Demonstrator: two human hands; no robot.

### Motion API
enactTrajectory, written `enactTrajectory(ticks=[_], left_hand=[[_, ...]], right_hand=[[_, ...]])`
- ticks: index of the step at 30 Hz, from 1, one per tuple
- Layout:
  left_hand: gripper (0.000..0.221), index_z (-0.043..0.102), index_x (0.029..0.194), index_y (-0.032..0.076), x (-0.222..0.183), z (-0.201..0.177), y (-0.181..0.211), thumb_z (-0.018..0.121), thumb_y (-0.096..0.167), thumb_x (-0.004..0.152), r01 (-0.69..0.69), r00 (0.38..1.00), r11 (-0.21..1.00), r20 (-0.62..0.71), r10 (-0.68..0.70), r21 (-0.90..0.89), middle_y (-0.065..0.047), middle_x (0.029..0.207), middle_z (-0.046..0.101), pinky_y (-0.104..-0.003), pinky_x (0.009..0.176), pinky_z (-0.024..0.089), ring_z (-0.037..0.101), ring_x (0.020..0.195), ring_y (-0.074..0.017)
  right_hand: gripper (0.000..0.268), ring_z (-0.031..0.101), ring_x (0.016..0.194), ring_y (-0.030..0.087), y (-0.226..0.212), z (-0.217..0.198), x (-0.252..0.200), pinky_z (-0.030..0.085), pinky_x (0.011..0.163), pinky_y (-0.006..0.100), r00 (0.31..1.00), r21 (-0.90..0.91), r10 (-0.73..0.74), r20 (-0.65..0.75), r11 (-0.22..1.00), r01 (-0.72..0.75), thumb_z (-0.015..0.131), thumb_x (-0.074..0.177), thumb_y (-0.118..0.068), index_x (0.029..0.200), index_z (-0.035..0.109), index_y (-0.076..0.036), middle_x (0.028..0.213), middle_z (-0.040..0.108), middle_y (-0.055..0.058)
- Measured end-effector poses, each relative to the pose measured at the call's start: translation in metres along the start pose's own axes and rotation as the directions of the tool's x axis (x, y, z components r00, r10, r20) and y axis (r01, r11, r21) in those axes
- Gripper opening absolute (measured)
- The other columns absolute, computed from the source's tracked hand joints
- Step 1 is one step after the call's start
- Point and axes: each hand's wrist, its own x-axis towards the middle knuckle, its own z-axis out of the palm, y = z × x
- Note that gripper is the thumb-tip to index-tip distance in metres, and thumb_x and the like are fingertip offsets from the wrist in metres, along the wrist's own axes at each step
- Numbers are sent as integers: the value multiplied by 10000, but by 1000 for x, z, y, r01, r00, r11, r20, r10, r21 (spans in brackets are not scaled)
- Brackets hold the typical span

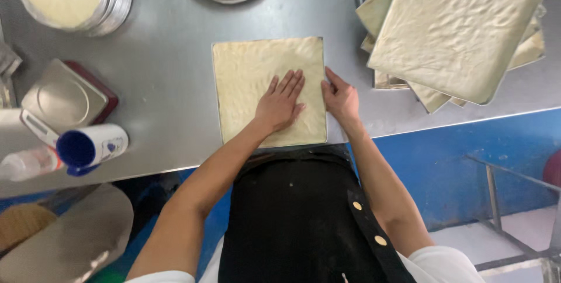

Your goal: The person flattens portions of dough into square metal pans by hand and with a small metal roller, then stacks the completed pans on a table.

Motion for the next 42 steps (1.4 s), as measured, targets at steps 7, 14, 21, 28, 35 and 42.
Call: enactTrajectory(ticks=[7, 14, 21, 28, 35, 42], left_hand=[[630, 302, 1585, -23, -12, -13, -29, 391, 384, 1113, 185, 961, 963, -169, -219, -195, -226, 1679, 280, -539, 1256, 241, 240, 1562, -387], [659, 341, 1536, -99, 63, 19, -24, 475, 338, 1061, -108, 975, 992, -203, 91, -72, -253, 1643, 312, -504, 1243, 272, 297, 1531, -358], [714, 312, 1567, -59, 83, 25, -27, 472, 374, 1023, -60, 984, 998, -167, 56, -18, -169, 1689, 229, -457, 1269, 192, 200, 1566, -304], [685, 268, 1595, -51, 96, 24, -18, 399, 381, 1081, -156, 987, 986, -14, 157, 67, -195, 1704, 202, -480, 1273, 204, 194, 1575, -320], [711, 281, 1596, -66, 11, -15, -78, 526, 295, 1034, 196, 742, 914, -556, -375, -355, -285, 1680, 237, -524, 1296, 181, 195, 1595, -398], [782, 226, 1604, -46, -68, 33, -108, 436, 453, 1041, 731, 556, 535, -86, -827, -423, -260, 1625, 281, -568, 1192, 218, 251, 1478, -454]], right_hand=[[299, 695, 732, 282, 3, 6, -30, 557, 706, 384, 990, -52, -54, -129, 997, 48, 680, 945, -183, 1222, 736, -86, 913, 715, 138], [321, 688, 888, 364, 0, 10, -27, 549, 772, 441, 993, -123, -48, -108, 992, 34, 656, 960, -175, 1267, 716, -103, 989, 692, 146], [335, 688, 925, 371, -1, 20, -32, 552, 803, 445, 994, -211, -40, -105, 977, 17, 624, 974, -196, 1289, 717, -130, 1034, 703, 132], [329, 678, 945, 387, 8, 27, -43, 551, 817, 466, 990, -231, -14, -140, 973, -19, 641, 978, -205, 1277, 719, -91, 1024, 695, 160], [513, 619, 1092, 441, 4, 56, -56, 527, 927, 491, 955, -231, 90, -284, 960, -159, 609, 948, -170, 1444, 547, -52, 1232, 612, 257], [736, 537, 1186, 472, -6, 65, -35, 447, 990, 503, 953, -138, 191, -234, 964, -227, 696, 874, -298, 1472, 432, 41, 1283, 588, 300]])
